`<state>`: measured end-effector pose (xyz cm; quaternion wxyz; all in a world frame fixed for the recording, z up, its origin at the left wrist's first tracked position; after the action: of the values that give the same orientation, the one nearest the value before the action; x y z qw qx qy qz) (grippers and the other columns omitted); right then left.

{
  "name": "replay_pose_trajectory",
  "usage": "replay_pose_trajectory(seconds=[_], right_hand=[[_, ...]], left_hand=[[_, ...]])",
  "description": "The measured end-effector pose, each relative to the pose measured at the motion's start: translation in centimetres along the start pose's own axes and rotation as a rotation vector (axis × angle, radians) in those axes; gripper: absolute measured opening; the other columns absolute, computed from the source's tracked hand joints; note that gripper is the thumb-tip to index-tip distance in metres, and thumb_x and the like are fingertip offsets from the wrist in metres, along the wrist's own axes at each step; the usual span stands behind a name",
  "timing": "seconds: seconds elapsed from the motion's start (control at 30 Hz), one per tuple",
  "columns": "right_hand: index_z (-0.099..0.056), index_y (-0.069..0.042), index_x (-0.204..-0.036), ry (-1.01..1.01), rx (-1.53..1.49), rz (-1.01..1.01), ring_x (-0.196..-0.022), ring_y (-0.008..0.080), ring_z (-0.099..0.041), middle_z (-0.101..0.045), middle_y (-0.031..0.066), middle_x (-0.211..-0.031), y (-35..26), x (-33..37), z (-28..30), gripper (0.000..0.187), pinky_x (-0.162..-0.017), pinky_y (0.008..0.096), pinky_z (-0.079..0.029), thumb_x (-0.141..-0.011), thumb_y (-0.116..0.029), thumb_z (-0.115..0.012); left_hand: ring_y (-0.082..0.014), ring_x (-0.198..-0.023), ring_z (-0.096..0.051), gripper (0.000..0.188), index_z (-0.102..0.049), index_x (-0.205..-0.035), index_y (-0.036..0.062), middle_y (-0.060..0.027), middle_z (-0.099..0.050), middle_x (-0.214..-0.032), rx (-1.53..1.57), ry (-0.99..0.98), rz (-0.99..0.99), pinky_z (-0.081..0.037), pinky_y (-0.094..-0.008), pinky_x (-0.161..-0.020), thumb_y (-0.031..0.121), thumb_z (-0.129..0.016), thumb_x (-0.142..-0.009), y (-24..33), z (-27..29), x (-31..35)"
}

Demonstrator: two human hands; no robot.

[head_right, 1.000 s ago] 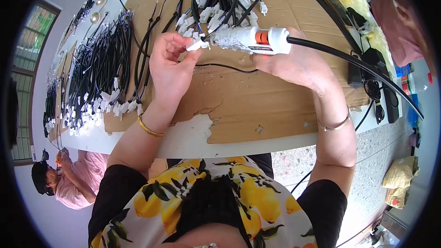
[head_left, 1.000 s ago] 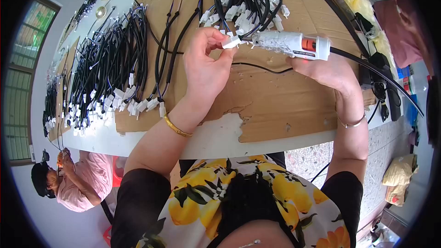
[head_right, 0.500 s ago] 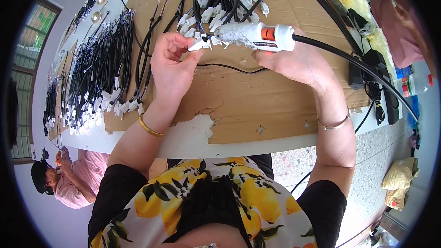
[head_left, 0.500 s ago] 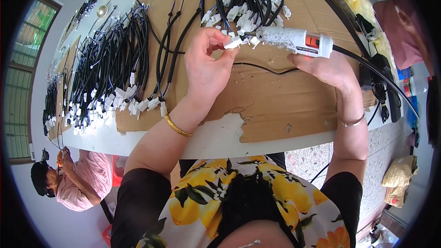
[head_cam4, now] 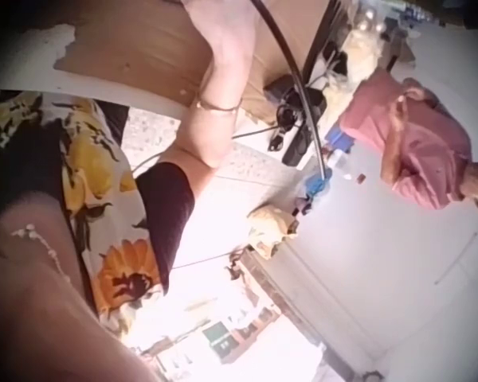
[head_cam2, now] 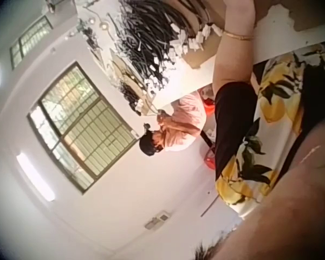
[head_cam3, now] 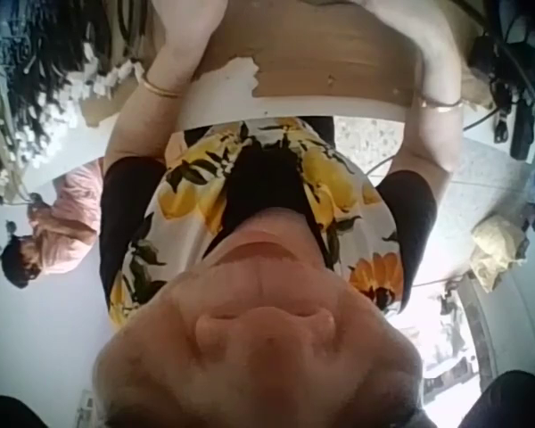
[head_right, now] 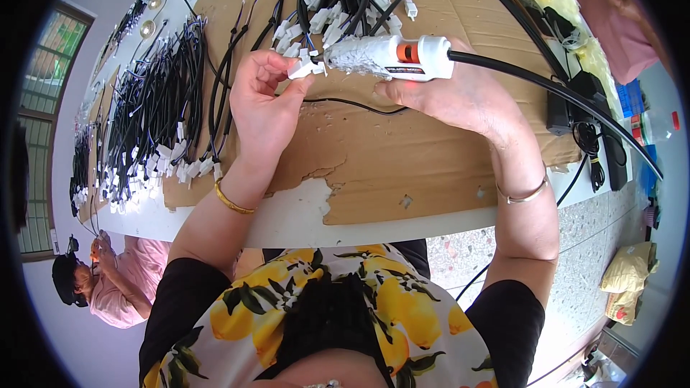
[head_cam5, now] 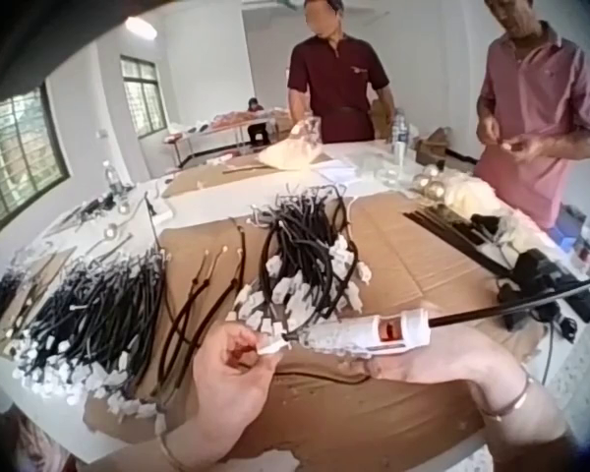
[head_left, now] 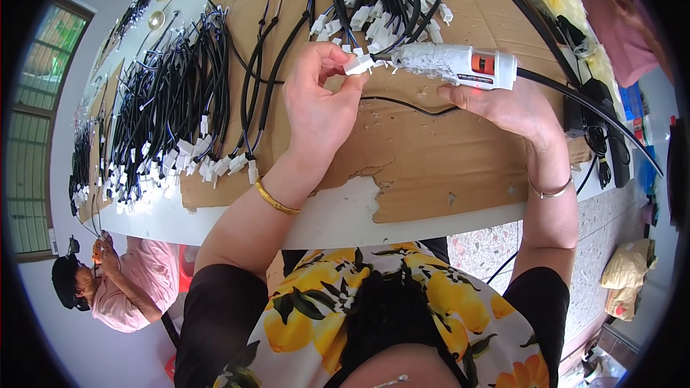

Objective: Applying hot glue to secure white plastic connectors onto the ends of black wires at an assembly workbench.

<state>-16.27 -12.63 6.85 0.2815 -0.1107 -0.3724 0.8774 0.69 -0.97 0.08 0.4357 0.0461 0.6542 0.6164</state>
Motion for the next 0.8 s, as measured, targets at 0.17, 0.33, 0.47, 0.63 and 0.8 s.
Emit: replay_pose_trajectory(seconds=[0.17,0.33,0.47,0.63,0.8], right_hand=[[-0.061,-0.001,-0.079,-0.013,-0.093,-0.065,-0.055,0.0124,-0.052,-0.059,0.007,-0.063,-0.6,0.2,0.0,0.023,-0.056,0.0258,-0.044,-0.069,-0.022,-0.064],[-0.061,-0.001,-0.08,-0.008,-0.095,-0.062,-0.055,0.0122,-0.051,-0.058,0.0067,-0.062,-0.3,0.0,-0.1,0.022,-0.056,0.026,-0.044,-0.068,-0.02,-0.064],[-0.061,-0.001,-0.08,0.0,-0.113,-0.032,-0.054,0.0124,-0.05,-0.057,0.0067,-0.06,0.1,-0.1,-0.2,0.022,-0.055,0.0262,-0.043,-0.068,-0.019,-0.065],[-0.06,-0.001,-0.079,-0.003,-0.093,-0.045,-0.054,0.0129,-0.05,-0.057,0.0073,-0.06,0.1,-0.1,-0.1,0.022,-0.055,0.0268,-0.043,-0.068,-0.019,-0.065],[-0.06,0.0,-0.078,0.009,-0.085,-0.048,-0.054,0.0131,-0.051,-0.059,0.0087,-0.061,0.4,-0.2,-0.2,0.022,-0.055,0.0274,-0.044,-0.068,-0.019,-0.065]], left_hand=[[-0.0086,-0.074,-0.055,0.029,-0.046,-0.084,0.0032,-0.0053,-0.057,-0.081,-0.011,-0.034,-0.018,-0.045,-0.0211,-0.069,-0.012,-0.062,-0.067,0.2,0.1,0.1],[-0.0088,-0.075,-0.055,0.028,-0.045,-0.084,0.0033,-0.0056,-0.056,-0.082,-0.005,-0.035,-0.009,-0.045,-0.0212,-0.07,-0.012,-0.062,-0.067,0.3,0.1,0.1],[-0.0088,-0.075,-0.055,0.028,-0.045,-0.084,0.0032,-0.0055,-0.056,-0.082,0.003,-0.035,-0.025,-0.045,-0.0211,-0.071,-0.012,-0.062,-0.067,0.3,0.2,0.1],[-0.0086,-0.075,-0.055,0.029,-0.045,-0.084,0.0033,-0.0051,-0.056,-0.082,-0.004,-0.028,-0.02,-0.045,-0.0211,-0.07,-0.012,-0.062,-0.067,0.2,0.2,0.1],[-0.0082,-0.075,-0.054,0.029,-0.046,-0.085,0.0033,-0.0052,-0.056,-0.082,-0.007,-0.025,-0.002,-0.045,-0.0209,-0.069,-0.012,-0.063,-0.067,0.1,0.2,0.1]])
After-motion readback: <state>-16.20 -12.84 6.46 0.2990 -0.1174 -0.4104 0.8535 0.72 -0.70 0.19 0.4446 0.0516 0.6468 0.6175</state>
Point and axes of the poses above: each hand's wrist, its own x-axis away from the middle knuckle, its own z-axis out of the back of the hand, y = z × x, the point moved 1 cm from there along -x, towards the middle knuckle
